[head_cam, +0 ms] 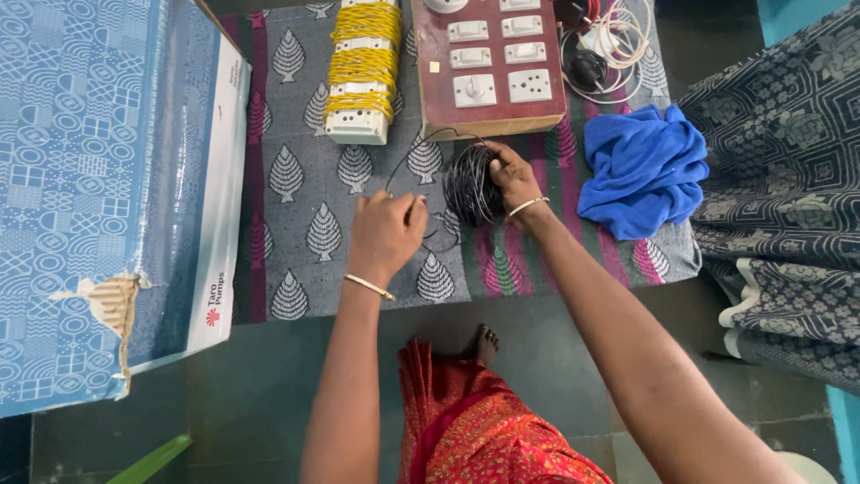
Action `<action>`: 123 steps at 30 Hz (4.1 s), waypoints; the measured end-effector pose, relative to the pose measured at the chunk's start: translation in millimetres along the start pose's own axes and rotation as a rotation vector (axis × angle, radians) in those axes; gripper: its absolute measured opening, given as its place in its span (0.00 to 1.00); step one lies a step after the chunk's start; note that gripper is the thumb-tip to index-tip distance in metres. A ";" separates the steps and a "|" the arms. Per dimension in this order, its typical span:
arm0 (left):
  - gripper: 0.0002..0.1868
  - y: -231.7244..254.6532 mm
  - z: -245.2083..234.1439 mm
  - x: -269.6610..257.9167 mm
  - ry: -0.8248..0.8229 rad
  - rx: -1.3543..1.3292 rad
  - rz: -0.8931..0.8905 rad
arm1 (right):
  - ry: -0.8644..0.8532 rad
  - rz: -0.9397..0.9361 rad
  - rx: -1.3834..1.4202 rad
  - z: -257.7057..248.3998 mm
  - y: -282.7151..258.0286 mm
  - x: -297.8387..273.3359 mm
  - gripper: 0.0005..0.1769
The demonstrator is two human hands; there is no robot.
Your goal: The person wraps a yellow cable around a white power strip and places it on a table. They then retrieve a black cable from a cardboard box, place it on the table, and begin untangling it by hand.
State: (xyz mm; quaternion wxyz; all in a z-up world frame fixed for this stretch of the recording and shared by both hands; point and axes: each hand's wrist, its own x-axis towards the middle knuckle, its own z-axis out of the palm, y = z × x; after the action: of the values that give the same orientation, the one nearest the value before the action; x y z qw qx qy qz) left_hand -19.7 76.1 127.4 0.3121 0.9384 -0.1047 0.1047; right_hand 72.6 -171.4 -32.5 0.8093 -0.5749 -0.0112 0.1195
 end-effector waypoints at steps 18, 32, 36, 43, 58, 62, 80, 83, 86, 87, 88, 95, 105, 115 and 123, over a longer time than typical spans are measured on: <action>0.39 31.9 64.9 -6.2 -0.146 -0.363 -0.524 | -0.065 -0.083 -0.175 -12.9 9.2 7.8 0.19; 0.43 -23.6 86.9 -29.0 -0.321 -0.228 -0.478 | -0.234 0.059 -0.632 17.7 -91.5 -65.0 0.22; 0.42 -19.7 93.8 -32.6 -0.315 -0.192 -0.467 | -0.155 -0.064 -0.685 21.6 -95.2 -53.9 0.18; 0.43 -17.1 96.8 -27.3 -0.317 -0.147 -0.464 | -0.214 -0.105 -0.818 45.9 -75.8 -36.1 0.16; 0.36 -16.1 105.2 -42.0 -0.206 -0.091 -0.422 | -0.265 -0.269 -0.915 71.6 -97.2 -41.9 0.14; 0.35 -6.1 99.8 -42.5 -0.243 -0.077 -0.468 | -0.195 -0.406 -0.901 73.6 -83.4 -44.1 0.08; 0.17 45.4 35.7 -29.8 -0.222 0.150 -0.190 | 0.037 0.010 -0.329 -8.2 -53.1 -59.8 0.02; 0.15 44.4 18.3 -29.7 0.088 0.200 0.277 | 0.177 0.070 -0.315 -13.4 -53.0 -57.0 0.03; 0.18 48.7 19.8 -46.0 0.157 0.230 0.552 | 0.296 0.109 -0.376 -18.7 -44.3 -53.6 0.04; 0.20 51.9 26.8 -52.8 0.130 0.213 0.607 | 0.307 0.108 -0.358 -21.6 -41.4 -52.4 0.03; 0.21 53.6 35.1 -59.4 0.102 0.199 0.660 | 0.315 0.108 -0.339 -23.7 -37.6 -51.1 0.03; 0.29 46.2 88.3 -82.0 0.016 0.463 0.427 | 0.386 0.187 -0.257 -26.6 -14.9 -40.0 0.04; 0.21 46.9 99.4 -71.0 -0.025 0.340 0.271 | 0.334 0.192 0.072 -3.9 -33.4 -34.6 0.05; 0.23 41.8 75.5 -87.0 -0.101 0.197 -0.084 | 0.029 0.321 0.338 72.7 -108.6 -47.2 0.04; 0.24 28.9 59.4 -128.9 -0.088 -0.026 -0.414 | -0.200 0.336 0.373 122.8 -141.1 -80.0 0.06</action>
State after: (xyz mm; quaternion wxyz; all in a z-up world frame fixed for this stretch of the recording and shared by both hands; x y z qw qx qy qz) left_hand -142.8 34.3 63.4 0.3342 0.9395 0.0753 -0.0038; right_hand 1.3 -117.8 150.3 0.8649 -0.3949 0.0267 0.3086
